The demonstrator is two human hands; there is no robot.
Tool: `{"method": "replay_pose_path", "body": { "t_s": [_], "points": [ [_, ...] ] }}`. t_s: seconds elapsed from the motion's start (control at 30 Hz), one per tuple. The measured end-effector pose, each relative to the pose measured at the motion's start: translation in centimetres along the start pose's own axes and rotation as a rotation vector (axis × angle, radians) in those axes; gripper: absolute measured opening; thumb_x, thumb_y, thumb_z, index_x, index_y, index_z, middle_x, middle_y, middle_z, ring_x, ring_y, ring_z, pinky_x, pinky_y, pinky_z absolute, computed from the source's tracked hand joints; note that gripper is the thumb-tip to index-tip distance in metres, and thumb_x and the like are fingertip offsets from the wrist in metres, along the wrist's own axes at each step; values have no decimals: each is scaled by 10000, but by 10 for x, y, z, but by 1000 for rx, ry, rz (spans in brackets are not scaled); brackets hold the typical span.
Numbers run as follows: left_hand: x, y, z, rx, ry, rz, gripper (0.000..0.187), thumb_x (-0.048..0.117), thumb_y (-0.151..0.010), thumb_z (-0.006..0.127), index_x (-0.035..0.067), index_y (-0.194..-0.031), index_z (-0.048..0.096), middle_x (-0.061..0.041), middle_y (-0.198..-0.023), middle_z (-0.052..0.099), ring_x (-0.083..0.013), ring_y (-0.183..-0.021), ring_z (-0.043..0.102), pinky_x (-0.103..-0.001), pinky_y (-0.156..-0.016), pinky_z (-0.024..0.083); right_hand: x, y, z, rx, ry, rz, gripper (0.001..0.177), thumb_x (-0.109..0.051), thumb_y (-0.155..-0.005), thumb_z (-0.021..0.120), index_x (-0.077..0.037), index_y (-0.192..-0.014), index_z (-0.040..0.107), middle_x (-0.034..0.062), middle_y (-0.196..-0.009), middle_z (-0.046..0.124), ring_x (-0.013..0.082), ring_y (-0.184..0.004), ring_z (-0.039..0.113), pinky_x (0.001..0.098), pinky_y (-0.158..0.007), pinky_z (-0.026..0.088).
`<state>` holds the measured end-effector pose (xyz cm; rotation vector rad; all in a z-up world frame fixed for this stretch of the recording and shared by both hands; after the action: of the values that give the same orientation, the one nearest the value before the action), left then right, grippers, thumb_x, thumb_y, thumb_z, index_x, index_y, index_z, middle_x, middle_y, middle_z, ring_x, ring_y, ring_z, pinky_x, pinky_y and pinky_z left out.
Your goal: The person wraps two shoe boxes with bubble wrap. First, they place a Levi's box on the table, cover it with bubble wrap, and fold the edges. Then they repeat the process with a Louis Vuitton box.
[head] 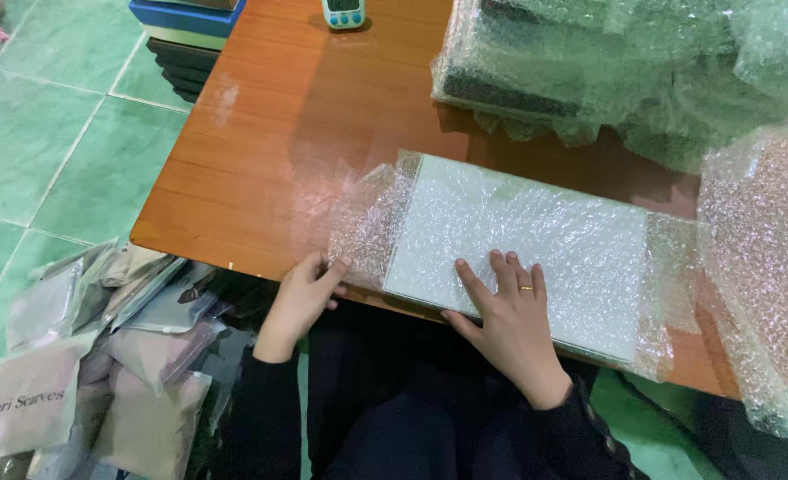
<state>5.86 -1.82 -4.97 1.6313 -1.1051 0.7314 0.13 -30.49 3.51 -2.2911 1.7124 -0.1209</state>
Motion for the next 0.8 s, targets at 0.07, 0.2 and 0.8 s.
{"method": "replay_pose_path", "body": {
  "t_s": [0.07, 0.2, 0.8],
  "points": [
    [1, -2, 9, 0, 153, 112, 232, 237, -931, 698, 12, -960, 646, -19, -803, 641, -114, -697, 590, -263, -634, 495, 0, -1, 1, -3, 5, -3, 714, -578, -803, 721, -245, -1416, 569, 266, -1399, 514, 486, -1326, 482, 661, -1110, 320],
    [19, 11, 28, 45, 403, 380, 190, 143, -925, 725, 5, -992, 614, -25, -976, 615, -137, -924, 609, -274, -827, 512, 1, -1, 1, 4, 5, 7, 717, -575, -795, 724, -250, -1415, 569, 265, -1403, 511, 486, -1326, 481, 660, -1109, 321],
    [121, 81, 102, 11, -597, 1131, 144, 130, -822, 709, 54, -926, 645, -103, -1304, 700, -302, -1335, 568, -621, -1170, 307, 0, -5, -5, -7, -52, 19, 798, -512, -778, 761, -168, -1448, 499, 272, -1401, 508, 479, -1338, 469, 693, -1115, 313]
  ]
}}
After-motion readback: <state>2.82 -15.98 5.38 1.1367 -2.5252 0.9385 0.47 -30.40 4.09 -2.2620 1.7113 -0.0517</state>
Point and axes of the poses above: each hand's wrist, its own y-axis away from the middle knuckle, its own z-axis out of the palm, x = y × z, the point moved 8 cm from there along -y, towards the middle knuckle
